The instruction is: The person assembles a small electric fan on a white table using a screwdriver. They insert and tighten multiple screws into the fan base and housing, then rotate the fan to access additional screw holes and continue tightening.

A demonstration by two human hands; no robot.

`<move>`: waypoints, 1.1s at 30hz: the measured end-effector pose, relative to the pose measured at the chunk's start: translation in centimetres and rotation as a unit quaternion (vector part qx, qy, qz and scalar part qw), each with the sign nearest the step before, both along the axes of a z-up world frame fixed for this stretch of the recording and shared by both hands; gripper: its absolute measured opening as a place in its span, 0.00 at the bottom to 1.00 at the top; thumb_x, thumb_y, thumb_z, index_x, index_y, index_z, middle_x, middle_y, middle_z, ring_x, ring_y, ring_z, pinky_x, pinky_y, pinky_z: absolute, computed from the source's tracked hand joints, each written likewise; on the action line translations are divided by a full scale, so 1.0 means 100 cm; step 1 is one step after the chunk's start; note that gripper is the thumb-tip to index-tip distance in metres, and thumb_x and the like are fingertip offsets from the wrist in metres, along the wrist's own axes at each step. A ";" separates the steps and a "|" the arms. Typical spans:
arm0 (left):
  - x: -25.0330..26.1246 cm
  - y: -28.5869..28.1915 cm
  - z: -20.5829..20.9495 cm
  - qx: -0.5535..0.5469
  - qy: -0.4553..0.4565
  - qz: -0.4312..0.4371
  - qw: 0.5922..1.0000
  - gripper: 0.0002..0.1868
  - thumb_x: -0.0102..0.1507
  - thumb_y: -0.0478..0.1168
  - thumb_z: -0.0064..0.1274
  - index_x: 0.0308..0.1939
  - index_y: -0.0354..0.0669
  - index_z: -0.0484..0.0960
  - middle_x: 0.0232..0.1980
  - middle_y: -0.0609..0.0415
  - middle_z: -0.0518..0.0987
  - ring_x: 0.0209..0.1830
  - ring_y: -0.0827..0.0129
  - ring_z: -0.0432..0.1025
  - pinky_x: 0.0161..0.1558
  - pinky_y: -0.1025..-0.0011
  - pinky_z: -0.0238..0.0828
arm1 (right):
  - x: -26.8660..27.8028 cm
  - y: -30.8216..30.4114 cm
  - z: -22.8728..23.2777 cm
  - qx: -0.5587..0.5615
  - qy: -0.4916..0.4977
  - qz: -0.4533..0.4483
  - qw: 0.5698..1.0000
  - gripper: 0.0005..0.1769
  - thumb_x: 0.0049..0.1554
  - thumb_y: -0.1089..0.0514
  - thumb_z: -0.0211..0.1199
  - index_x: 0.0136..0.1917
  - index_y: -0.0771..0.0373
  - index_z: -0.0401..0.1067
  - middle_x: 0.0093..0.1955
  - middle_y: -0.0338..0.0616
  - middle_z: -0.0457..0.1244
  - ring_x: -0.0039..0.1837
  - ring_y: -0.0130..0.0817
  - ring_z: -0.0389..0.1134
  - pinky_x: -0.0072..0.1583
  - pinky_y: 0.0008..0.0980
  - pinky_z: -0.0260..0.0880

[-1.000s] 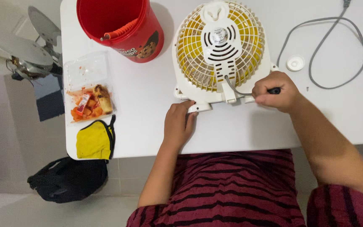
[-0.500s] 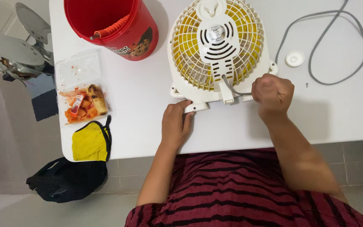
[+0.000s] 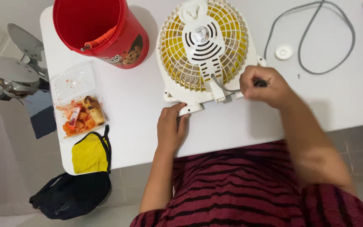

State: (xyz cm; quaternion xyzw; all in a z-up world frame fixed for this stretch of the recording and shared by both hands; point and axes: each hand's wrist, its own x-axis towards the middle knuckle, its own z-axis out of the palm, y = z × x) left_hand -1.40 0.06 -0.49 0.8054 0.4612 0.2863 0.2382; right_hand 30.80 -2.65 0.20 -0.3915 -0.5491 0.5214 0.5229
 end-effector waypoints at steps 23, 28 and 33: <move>0.003 0.002 -0.004 -0.024 -0.002 0.010 1.000 0.17 0.61 0.35 0.61 0.54 0.39 0.81 0.49 0.48 0.81 0.46 0.55 0.73 0.48 0.63 0.72 | 0.018 0.020 -0.009 0.014 -0.028 0.139 0.990 0.26 0.63 0.53 0.49 0.24 0.58 0.51 0.23 0.34 0.48 0.27 0.26 0.45 0.31 0.30 0.47; 0.002 0.004 -0.006 0.009 -0.005 -0.008 1.000 0.16 0.61 0.35 0.61 0.53 0.39 0.80 0.51 0.48 0.82 0.46 0.55 0.73 0.48 0.62 0.72 | -0.001 0.006 -0.010 0.037 0.022 0.012 0.999 0.27 0.64 0.55 0.47 0.25 0.60 0.49 0.23 0.34 0.47 0.27 0.26 0.43 0.31 0.30 0.44; 0.001 0.003 -0.008 -0.016 0.013 0.011 1.000 0.17 0.61 0.36 0.62 0.54 0.40 0.81 0.47 0.47 0.81 0.43 0.55 0.73 0.45 0.62 0.72 | -0.016 -0.003 -0.014 0.033 0.068 -0.104 0.992 0.24 0.62 0.56 0.47 0.26 0.62 0.51 0.24 0.36 0.48 0.29 0.27 0.44 0.33 0.30 0.44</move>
